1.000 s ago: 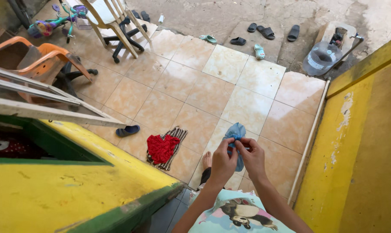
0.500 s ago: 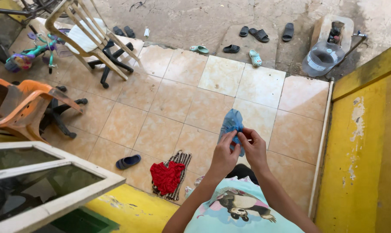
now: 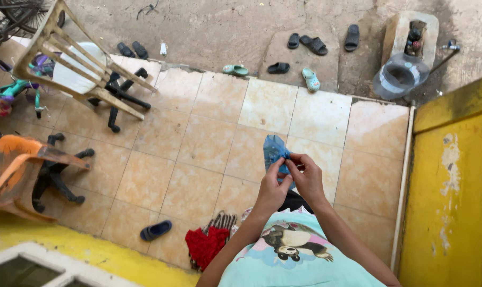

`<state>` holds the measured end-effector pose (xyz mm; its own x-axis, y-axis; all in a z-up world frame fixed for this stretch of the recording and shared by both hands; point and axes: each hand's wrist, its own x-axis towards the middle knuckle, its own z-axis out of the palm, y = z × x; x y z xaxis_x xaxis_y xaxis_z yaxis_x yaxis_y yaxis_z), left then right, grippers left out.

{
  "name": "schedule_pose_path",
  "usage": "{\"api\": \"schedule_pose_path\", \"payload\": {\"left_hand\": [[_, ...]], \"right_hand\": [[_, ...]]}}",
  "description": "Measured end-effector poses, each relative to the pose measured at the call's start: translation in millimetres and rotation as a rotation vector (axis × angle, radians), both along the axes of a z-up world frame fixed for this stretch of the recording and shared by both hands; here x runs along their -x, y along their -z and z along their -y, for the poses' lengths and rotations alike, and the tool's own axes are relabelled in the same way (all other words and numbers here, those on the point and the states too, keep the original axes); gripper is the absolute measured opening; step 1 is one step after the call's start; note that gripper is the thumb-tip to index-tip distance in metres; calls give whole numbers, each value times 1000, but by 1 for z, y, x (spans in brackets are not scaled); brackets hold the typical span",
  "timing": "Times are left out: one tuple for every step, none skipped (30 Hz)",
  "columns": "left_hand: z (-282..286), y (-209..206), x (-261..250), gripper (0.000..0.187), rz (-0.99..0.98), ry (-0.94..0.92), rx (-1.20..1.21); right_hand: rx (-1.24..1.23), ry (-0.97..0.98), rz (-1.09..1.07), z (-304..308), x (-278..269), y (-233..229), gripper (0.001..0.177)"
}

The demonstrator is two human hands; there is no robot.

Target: The person squats and packs small items from a red bucket into a blue plastic bag, then ties the bag closed. They walk outside and drop the tied bag into a concrete disposal pit.

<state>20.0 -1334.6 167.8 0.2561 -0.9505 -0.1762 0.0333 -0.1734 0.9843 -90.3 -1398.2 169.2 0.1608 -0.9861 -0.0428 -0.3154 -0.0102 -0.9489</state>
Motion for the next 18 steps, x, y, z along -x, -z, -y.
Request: {"api": "schedule_pose_path", "payload": {"left_hand": [[27, -1, -9, 55, 0, 16, -7], [52, -7, -19, 56, -9, 27, 1], [69, -4, -23, 57, -25, 37, 3], [89, -4, -29, 58, -42, 48, 4], [106, -4, -32, 58, -77, 48, -39], [125, -3, -37, 58, -111, 48, -83], [151, 0, -44, 59, -139, 49, -118], [175, 2, -49, 59, -185, 36, -136], [189, 3, -52, 60, -229, 26, -165], [202, 5, -57, 60, -273, 16, -194], [217, 8, -66, 60, -233, 19, -166], [235, 12, -77, 59, -194, 23, -138], [257, 15, -89, 59, -153, 30, -91], [274, 18, -100, 59, -154, 44, -95], [294, 20, -111, 59, -150, 59, -93], [316, 22, -121, 59, -146, 74, -91], [335, 24, -135, 57, -136, 95, -32], [358, 26, -148, 56, -126, 116, 26]], "right_hand": [[6, -6, -7, 27, -8, -4, 24], [-35, -4, -9, 51, -16, -8, 24], [-82, -2, -18, 68, -19, -11, 24], [-129, -1, -27, 87, -23, -13, 24], [-125, 2, -25, 104, -27, -15, 23], [-120, 4, -24, 125, -32, -15, 23], [-107, 8, -17, 151, -40, -13, 22], [-95, 18, -14, 174, -47, -12, 22], [-93, 32, -11, 187, -54, -10, 22], [-91, 46, -8, 201, -61, -7, 22], [-87, 46, 4, 215, -69, -3, 21], [-82, 47, 15, 231, -79, 2, 20], [-59, 47, 28, 251, -90, 5, 19], [-71, 67, 29, 267, -100, 7, 18], [-76, 86, 35, 285, -110, 10, 18], [-82, 106, 41, 304, -119, 13, 17], [-68, 123, 43, 322, -132, 16, 18], [-55, 139, 45, 344, -143, 19, 18]]}}
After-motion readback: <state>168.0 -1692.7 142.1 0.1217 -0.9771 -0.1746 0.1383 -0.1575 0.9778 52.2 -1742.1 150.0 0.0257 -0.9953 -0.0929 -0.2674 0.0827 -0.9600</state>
